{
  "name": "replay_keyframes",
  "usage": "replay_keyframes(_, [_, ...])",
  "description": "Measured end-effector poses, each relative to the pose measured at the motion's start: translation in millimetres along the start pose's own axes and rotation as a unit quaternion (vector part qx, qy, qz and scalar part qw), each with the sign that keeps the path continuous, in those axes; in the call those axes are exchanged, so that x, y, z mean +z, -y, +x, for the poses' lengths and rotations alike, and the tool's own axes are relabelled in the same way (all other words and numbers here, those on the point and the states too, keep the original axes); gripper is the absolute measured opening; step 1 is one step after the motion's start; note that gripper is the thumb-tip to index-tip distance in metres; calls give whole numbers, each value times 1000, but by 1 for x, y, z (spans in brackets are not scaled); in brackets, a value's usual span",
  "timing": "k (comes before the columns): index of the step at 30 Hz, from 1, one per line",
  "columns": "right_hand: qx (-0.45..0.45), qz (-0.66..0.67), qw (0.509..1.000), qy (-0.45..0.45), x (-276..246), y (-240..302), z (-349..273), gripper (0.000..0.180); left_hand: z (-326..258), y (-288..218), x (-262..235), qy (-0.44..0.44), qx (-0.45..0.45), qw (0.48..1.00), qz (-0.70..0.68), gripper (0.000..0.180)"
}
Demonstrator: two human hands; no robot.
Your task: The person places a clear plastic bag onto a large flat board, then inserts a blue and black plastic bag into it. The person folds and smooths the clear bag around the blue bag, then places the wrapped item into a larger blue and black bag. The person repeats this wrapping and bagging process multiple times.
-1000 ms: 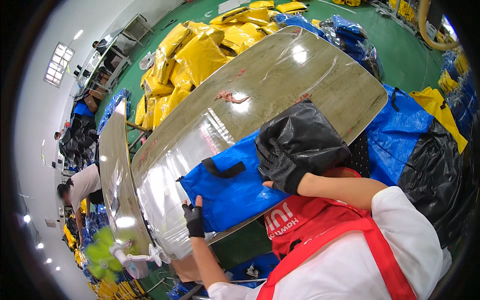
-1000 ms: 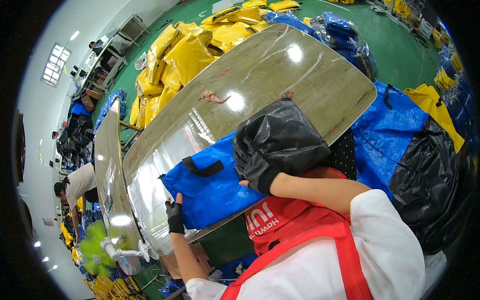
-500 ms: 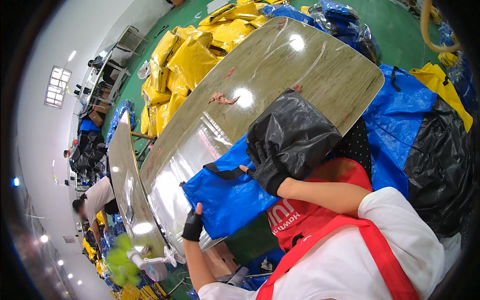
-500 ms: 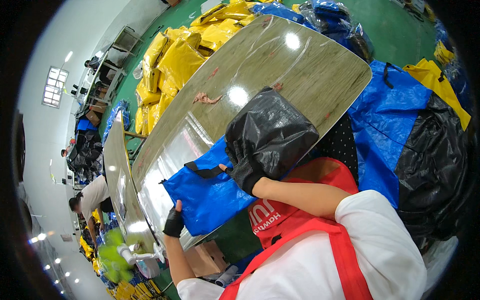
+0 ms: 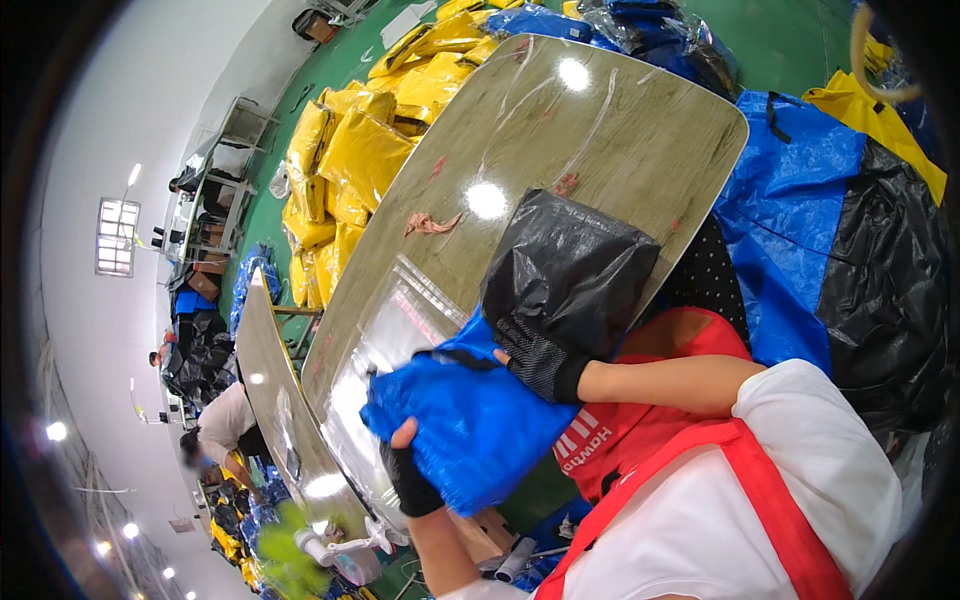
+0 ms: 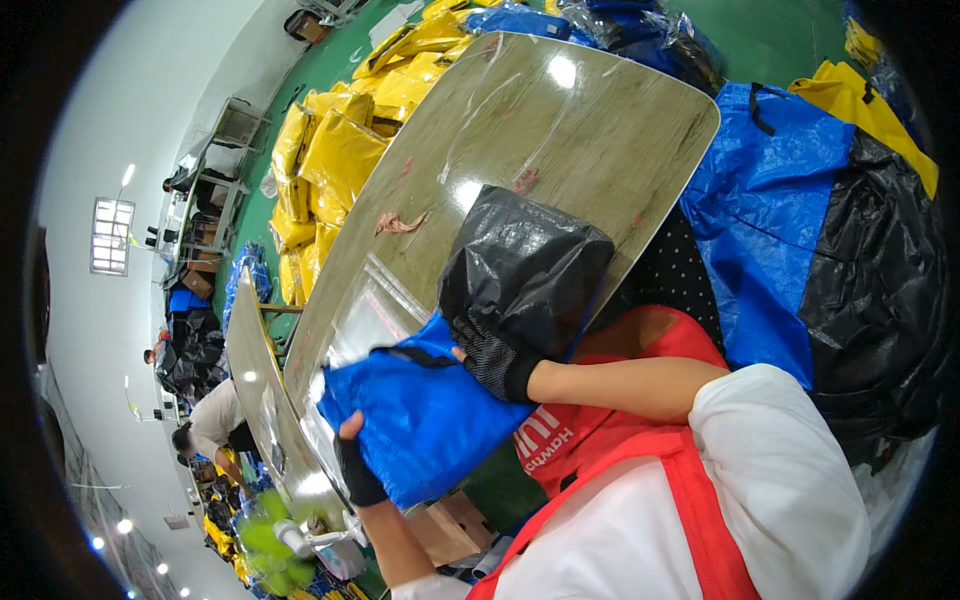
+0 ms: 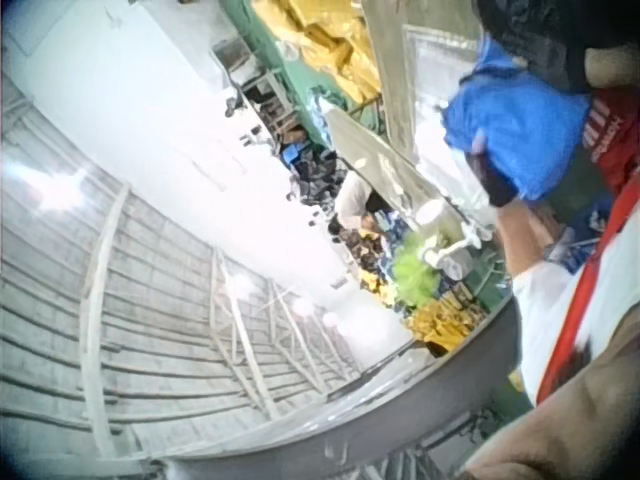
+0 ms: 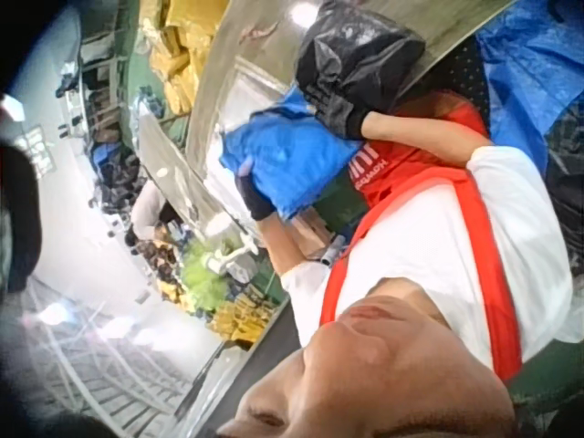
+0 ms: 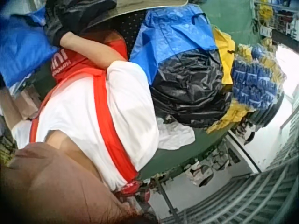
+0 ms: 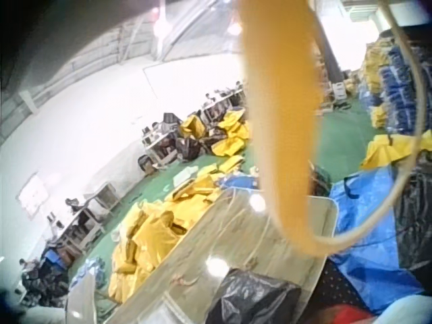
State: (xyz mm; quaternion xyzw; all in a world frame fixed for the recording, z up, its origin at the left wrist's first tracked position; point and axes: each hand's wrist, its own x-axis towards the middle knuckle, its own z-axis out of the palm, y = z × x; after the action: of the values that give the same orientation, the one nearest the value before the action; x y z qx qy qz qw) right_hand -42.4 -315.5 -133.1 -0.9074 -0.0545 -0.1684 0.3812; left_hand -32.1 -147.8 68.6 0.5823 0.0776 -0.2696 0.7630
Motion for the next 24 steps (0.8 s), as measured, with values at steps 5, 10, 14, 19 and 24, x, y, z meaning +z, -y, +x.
replay_keyframes(5, [-109,99,987,69,-22,7,-22,36,134,112,100,-85,235,955,160,50])
replay_keyframes(10, [-69,157,982,76,-39,-25,-56,34,144,129,136,41,465,708,530,87])
replay_keyframes(14, [-53,192,977,82,-41,-25,-69,34,164,102,145,59,483,517,704,69])
replay_keyframes(19, [46,275,958,63,-65,-31,-89,33,194,101,142,27,444,520,729,48])
replay_keyframes(24, [195,356,880,-247,-166,-11,-82,28,193,103,146,29,409,489,770,49])
